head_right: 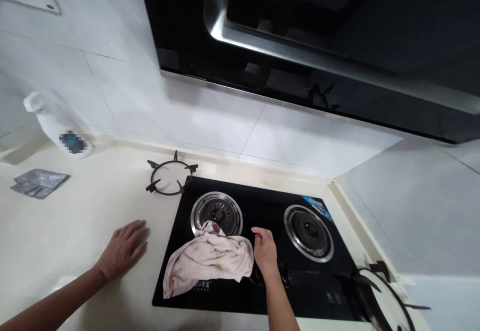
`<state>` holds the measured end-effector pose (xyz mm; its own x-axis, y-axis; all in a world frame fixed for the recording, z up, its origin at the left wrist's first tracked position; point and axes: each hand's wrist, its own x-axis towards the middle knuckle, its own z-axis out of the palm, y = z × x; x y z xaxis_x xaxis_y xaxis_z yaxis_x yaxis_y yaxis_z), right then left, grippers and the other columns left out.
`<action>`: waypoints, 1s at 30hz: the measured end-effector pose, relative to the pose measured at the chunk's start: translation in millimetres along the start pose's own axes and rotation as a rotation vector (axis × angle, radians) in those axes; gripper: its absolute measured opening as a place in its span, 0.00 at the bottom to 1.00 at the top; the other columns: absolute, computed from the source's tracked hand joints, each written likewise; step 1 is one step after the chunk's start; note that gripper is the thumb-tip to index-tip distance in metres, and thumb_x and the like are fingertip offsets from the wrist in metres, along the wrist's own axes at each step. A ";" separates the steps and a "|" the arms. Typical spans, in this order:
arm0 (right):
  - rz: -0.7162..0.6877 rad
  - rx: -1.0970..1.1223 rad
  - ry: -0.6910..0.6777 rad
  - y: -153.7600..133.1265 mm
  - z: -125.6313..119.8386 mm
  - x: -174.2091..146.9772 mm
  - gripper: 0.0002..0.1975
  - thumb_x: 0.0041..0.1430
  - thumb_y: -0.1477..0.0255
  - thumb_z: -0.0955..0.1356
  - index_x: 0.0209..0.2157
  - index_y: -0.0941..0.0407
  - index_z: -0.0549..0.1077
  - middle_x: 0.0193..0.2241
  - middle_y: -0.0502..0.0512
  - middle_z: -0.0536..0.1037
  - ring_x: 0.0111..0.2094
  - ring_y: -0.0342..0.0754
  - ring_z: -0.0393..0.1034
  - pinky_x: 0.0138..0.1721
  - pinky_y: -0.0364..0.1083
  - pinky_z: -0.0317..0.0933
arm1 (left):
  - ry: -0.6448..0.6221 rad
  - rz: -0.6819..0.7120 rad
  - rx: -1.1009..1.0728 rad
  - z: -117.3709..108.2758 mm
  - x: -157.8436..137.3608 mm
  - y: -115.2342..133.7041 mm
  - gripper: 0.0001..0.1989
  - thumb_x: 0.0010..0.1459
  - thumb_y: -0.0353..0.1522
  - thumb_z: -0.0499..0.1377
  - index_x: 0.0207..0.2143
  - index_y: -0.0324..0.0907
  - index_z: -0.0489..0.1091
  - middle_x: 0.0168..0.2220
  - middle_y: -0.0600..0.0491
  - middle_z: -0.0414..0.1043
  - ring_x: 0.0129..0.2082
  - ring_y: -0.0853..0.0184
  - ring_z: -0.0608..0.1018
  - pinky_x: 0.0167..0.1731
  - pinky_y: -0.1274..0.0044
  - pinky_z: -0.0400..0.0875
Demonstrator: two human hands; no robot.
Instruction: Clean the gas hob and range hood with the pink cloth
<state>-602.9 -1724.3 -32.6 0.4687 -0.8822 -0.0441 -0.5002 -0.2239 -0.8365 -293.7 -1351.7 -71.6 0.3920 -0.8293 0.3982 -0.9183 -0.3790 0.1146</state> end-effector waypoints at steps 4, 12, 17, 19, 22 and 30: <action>0.115 0.386 0.055 -5.1 -11.0 -15.9 0.14 0.56 0.61 0.66 0.39 0.53 0.75 0.40 0.58 0.79 0.44 0.53 0.76 0.46 0.55 0.72 | 0.006 0.007 -0.005 0.7 0.9 -3.4 0.17 0.64 0.39 0.55 0.52 0.45 0.70 0.59 0.45 0.71 0.59 0.56 0.72 0.53 0.64 0.67; 0.403 1.134 0.059 -29.1 -17.5 -53.7 0.16 0.43 0.70 0.79 0.35 0.53 0.76 0.35 0.50 0.79 0.37 0.45 0.75 0.41 0.45 0.71 | 0.002 0.011 0.014 0.7 5.7 -4.7 0.17 0.65 0.40 0.53 0.52 0.45 0.70 0.58 0.45 0.71 0.57 0.55 0.73 0.51 0.63 0.69; 0.244 0.751 0.168 -14.3 -7.5 -72.6 0.18 0.51 0.57 0.75 0.39 0.52 0.74 0.32 0.50 0.78 0.32 0.46 0.72 0.35 0.46 0.68 | 0.003 0.009 0.016 -0.3 6.0 -3.5 0.17 0.65 0.40 0.53 0.52 0.44 0.70 0.59 0.44 0.71 0.58 0.54 0.73 0.51 0.62 0.69; 0.083 0.436 0.147 -6.9 6.4 -81.5 0.19 0.57 0.53 0.70 0.42 0.53 0.75 0.37 0.54 0.79 0.37 0.50 0.73 0.40 0.50 0.68 | 0.001 0.005 0.014 0.1 5.4 -4.2 0.17 0.65 0.40 0.53 0.52 0.44 0.70 0.59 0.44 0.71 0.58 0.54 0.73 0.51 0.62 0.69; -0.172 -0.082 0.122 -1.3 33.6 -93.8 0.21 0.63 0.55 0.63 0.45 0.54 0.77 0.47 0.61 0.78 0.50 0.58 0.70 0.54 0.57 0.63 | 0.000 -0.017 -0.005 1.5 4.7 -3.9 0.17 0.65 0.40 0.53 0.52 0.45 0.70 0.58 0.45 0.71 0.57 0.55 0.73 0.51 0.62 0.69; -0.176 -0.580 0.008 -15.1 65.4 -82.7 0.27 0.69 0.58 0.55 0.59 0.57 0.70 0.54 0.66 0.75 0.56 0.65 0.65 0.55 0.62 0.58 | -0.001 -0.103 -0.001 5.1 1.2 11.1 0.16 0.63 0.41 0.55 0.50 0.48 0.72 0.59 0.46 0.70 0.60 0.54 0.70 0.53 0.61 0.68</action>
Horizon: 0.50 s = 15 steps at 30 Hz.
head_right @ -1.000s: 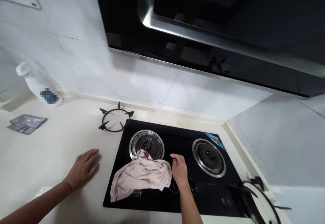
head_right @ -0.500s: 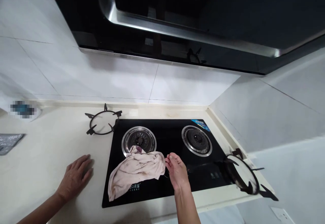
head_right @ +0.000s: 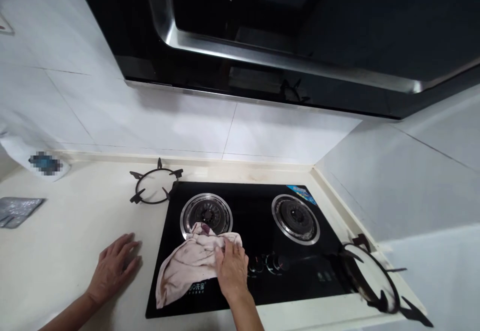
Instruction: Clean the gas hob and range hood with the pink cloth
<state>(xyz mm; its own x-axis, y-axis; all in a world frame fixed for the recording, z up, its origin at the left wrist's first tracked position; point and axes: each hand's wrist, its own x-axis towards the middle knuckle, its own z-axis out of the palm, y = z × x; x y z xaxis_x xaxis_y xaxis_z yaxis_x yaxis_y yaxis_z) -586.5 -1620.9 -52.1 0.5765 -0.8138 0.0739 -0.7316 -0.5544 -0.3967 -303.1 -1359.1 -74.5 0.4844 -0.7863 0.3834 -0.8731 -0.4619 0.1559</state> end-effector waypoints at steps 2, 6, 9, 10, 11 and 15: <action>0.005 0.064 -0.026 -3.5 2.4 16.6 0.28 0.68 0.57 0.55 0.60 0.58 0.69 0.56 0.67 0.74 0.58 0.66 0.63 0.57 0.62 0.57 | 0.004 0.018 0.017 0.9 -1.2 1.2 0.16 0.63 0.41 0.55 0.51 0.47 0.71 0.59 0.45 0.70 0.60 0.53 0.70 0.53 0.61 0.68; 0.048 0.256 -0.048 -7.6 8.6 54.7 0.29 0.66 0.55 0.56 0.60 0.56 0.67 0.59 0.65 0.71 0.60 0.65 0.62 0.59 0.62 0.55 | 0.024 0.017 0.067 2.2 -2.1 1.4 0.17 0.62 0.41 0.56 0.51 0.46 0.71 0.59 0.44 0.71 0.60 0.52 0.71 0.52 0.61 0.68; 0.095 0.405 -0.051 -5.8 9.8 84.3 0.31 0.64 0.54 0.56 0.60 0.58 0.67 0.60 0.66 0.70 0.60 0.64 0.62 0.60 0.62 0.54 | 0.023 0.019 0.086 1.9 -1.9 2.7 0.17 0.62 0.40 0.56 0.51 0.47 0.71 0.59 0.44 0.71 0.60 0.52 0.71 0.53 0.61 0.68; 0.098 0.437 -0.058 -4.7 9.7 94.2 0.32 0.64 0.54 0.56 0.60 0.58 0.67 0.59 0.66 0.71 0.60 0.63 0.63 0.61 0.61 0.54 | 0.022 0.023 0.087 1.5 -1.8 3.5 0.17 0.62 0.40 0.56 0.51 0.47 0.71 0.59 0.44 0.71 0.60 0.52 0.71 0.53 0.61 0.68; 0.092 0.458 -0.068 -3.6 9.5 103.9 0.32 0.64 0.53 0.56 0.59 0.59 0.68 0.58 0.67 0.72 0.60 0.63 0.63 0.61 0.61 0.55 | 0.021 0.024 0.086 0.9 -1.7 4.4 0.17 0.62 0.40 0.56 0.51 0.46 0.71 0.59 0.44 0.70 0.60 0.52 0.70 0.53 0.61 0.67; 0.045 0.496 -0.091 -1.9 9.2 138.0 0.33 0.64 0.52 0.55 0.57 0.60 0.69 0.52 0.68 0.76 0.57 0.59 0.67 0.60 0.58 0.58 | 0.017 0.016 0.064 -1.3 -1.8 8.0 0.17 0.61 0.39 0.56 0.51 0.46 0.71 0.59 0.44 0.70 0.60 0.52 0.70 0.54 0.60 0.66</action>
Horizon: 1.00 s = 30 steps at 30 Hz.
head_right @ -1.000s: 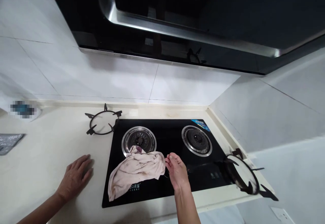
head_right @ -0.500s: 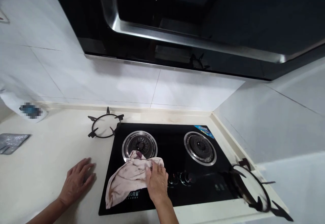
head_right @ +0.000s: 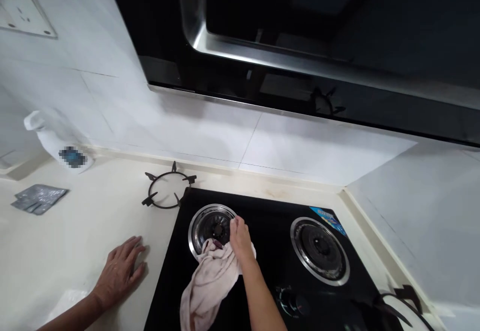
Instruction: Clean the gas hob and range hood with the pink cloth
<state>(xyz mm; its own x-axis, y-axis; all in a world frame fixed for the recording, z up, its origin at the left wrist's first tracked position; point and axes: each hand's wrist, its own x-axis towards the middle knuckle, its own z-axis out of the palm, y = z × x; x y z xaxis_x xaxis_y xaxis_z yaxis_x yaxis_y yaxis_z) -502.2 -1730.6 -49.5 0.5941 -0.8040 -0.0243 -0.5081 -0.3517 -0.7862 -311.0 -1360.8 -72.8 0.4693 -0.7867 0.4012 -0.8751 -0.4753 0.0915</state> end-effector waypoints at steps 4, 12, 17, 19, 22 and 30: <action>-0.062 0.035 -0.053 -7.5 0.5 28.5 0.33 0.65 0.50 0.54 0.58 0.58 0.69 0.54 0.64 0.75 0.58 0.54 0.68 0.61 0.54 0.59 | -0.012 -0.015 -0.012 -0.2 -1.1 2.5 0.16 0.61 0.38 0.57 0.51 0.46 0.71 0.59 0.44 0.70 0.61 0.53 0.69 0.55 0.61 0.65; -0.236 -0.049 -0.294 -29.0 -1.6 74.3 0.24 0.63 0.51 0.62 0.50 0.50 0.77 0.43 0.54 0.82 0.49 0.54 0.75 0.59 0.55 0.59 | -0.051 -0.060 -0.035 -3.8 -0.4 6.7 0.16 0.62 0.38 0.56 0.50 0.46 0.72 0.60 0.44 0.70 0.62 0.52 0.69 0.55 0.59 0.66; -0.291 -0.150 -0.314 -9.7 -26.3 50.2 0.20 0.64 0.56 0.62 0.50 0.50 0.77 0.50 0.52 0.80 0.54 0.54 0.71 0.62 0.54 0.56 | -0.048 -0.081 -0.053 -5.2 0.8 7.3 0.16 0.62 0.39 0.56 0.50 0.46 0.72 0.59 0.43 0.70 0.61 0.52 0.69 0.56 0.59 0.66; -0.297 -0.188 -0.277 -0.7 -31.8 28.2 0.23 0.64 0.59 0.60 0.55 0.53 0.73 0.54 0.56 0.77 0.57 0.54 0.69 0.62 0.55 0.55 | -0.045 -0.081 -0.064 -4.7 0.7 7.6 0.16 0.62 0.39 0.56 0.50 0.45 0.72 0.59 0.43 0.70 0.61 0.52 0.70 0.55 0.60 0.66; -0.293 -0.248 -0.198 7.3 -26.0 -11.2 0.29 0.64 0.59 0.60 0.62 0.58 0.65 0.59 0.63 0.72 0.62 0.57 0.63 0.65 0.58 0.50 | -0.047 -0.083 -0.069 -3.9 0.3 8.6 0.16 0.62 0.39 0.56 0.50 0.44 0.72 0.59 0.43 0.70 0.61 0.52 0.69 0.56 0.60 0.65; -0.148 -0.353 0.075 7.4 32.7 -96.3 0.38 0.65 0.53 0.57 0.65 0.67 0.58 0.66 0.77 0.58 0.68 0.68 0.49 0.65 0.67 0.42 | -0.057 -0.095 -0.086 0.2 -1.4 9.6 0.18 0.62 0.39 0.55 0.52 0.45 0.71 0.60 0.42 0.68 0.63 0.51 0.67 0.58 0.58 0.62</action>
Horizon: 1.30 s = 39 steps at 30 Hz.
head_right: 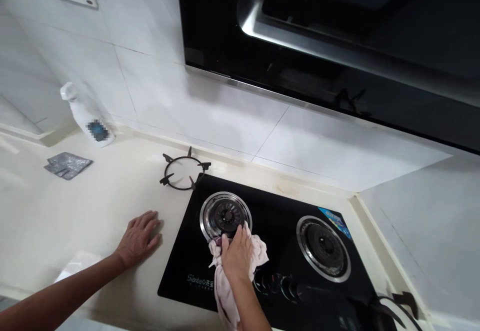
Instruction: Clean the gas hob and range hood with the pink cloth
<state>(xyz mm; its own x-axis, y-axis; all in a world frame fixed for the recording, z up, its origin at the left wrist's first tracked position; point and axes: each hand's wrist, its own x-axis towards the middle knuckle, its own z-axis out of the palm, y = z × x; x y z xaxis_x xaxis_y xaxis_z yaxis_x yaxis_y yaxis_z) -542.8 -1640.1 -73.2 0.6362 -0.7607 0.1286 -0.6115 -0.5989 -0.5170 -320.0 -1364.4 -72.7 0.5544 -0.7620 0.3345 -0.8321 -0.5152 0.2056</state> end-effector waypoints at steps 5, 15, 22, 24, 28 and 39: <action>0.004 0.029 0.016 -15.9 8.0 -25.5 0.37 0.62 0.54 0.59 0.65 0.64 0.59 0.67 0.74 0.56 0.69 0.68 0.46 0.66 0.66 0.43 | 0.000 -0.012 -0.007 -0.9 -0.6 1.9 0.17 0.61 0.38 0.56 0.51 0.44 0.71 0.60 0.42 0.68 0.63 0.50 0.67 0.58 0.57 0.62; 0.093 0.380 0.055 8.3 -41.5 -16.6 0.16 0.56 0.64 0.60 0.42 0.52 0.72 0.39 0.57 0.79 0.42 0.55 0.73 0.48 0.52 0.66 | -0.016 -0.016 0.005 -3.2 -2.0 4.7 0.17 0.61 0.37 0.56 0.52 0.44 0.70 0.61 0.43 0.67 0.63 0.52 0.66 0.58 0.58 0.62; -0.190 0.235 0.120 -38.3 -65.5 90.2 0.22 0.62 0.62 0.57 0.50 0.57 0.71 0.54 0.64 0.72 0.54 0.54 0.68 0.56 0.53 0.61 | -0.030 -0.021 0.002 -6.8 -0.8 6.8 0.17 0.61 0.36 0.57 0.51 0.43 0.70 0.60 0.42 0.67 0.63 0.51 0.65 0.58 0.58 0.61; -0.308 0.152 -0.077 -43.6 -51.7 106.5 0.23 0.62 0.58 0.60 0.50 0.56 0.74 0.58 0.63 0.71 0.59 0.57 0.65 0.61 0.56 0.56 | -0.036 -0.016 -0.003 -7.2 -0.6 6.3 0.17 0.61 0.37 0.56 0.51 0.42 0.70 0.61 0.41 0.67 0.63 0.50 0.65 0.58 0.57 0.61; -0.438 -0.031 -0.251 -28.9 -28.2 96.9 0.32 0.61 0.51 0.65 0.61 0.53 0.67 0.65 0.59 0.64 0.67 0.59 0.53 0.67 0.62 0.44 | -0.024 -0.020 -0.029 -6.7 -1.0 5.5 0.16 0.61 0.37 0.56 0.51 0.43 0.70 0.61 0.42 0.67 0.63 0.51 0.66 0.58 0.57 0.62; -0.305 -0.163 0.140 -13.7 -14.4 32.3 0.33 0.57 0.52 0.68 0.54 0.62 0.66 0.51 0.70 0.70 0.55 0.65 0.61 0.56 0.62 0.57 | -0.011 -0.021 -0.033 -6.4 -0.7 5.5 0.16 0.60 0.36 0.57 0.50 0.43 0.70 0.60 0.42 0.68 0.62 0.52 0.67 0.58 0.58 0.62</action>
<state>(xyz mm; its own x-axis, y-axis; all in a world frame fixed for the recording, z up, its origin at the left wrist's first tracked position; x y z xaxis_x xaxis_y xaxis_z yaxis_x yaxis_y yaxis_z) -520.6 -1660.1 -49.8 0.7373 -0.5611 0.3761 -0.4776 -0.8268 -0.2971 -325.0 -1364.2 -65.9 0.5716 -0.7557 0.3198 -0.8203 -0.5177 0.2430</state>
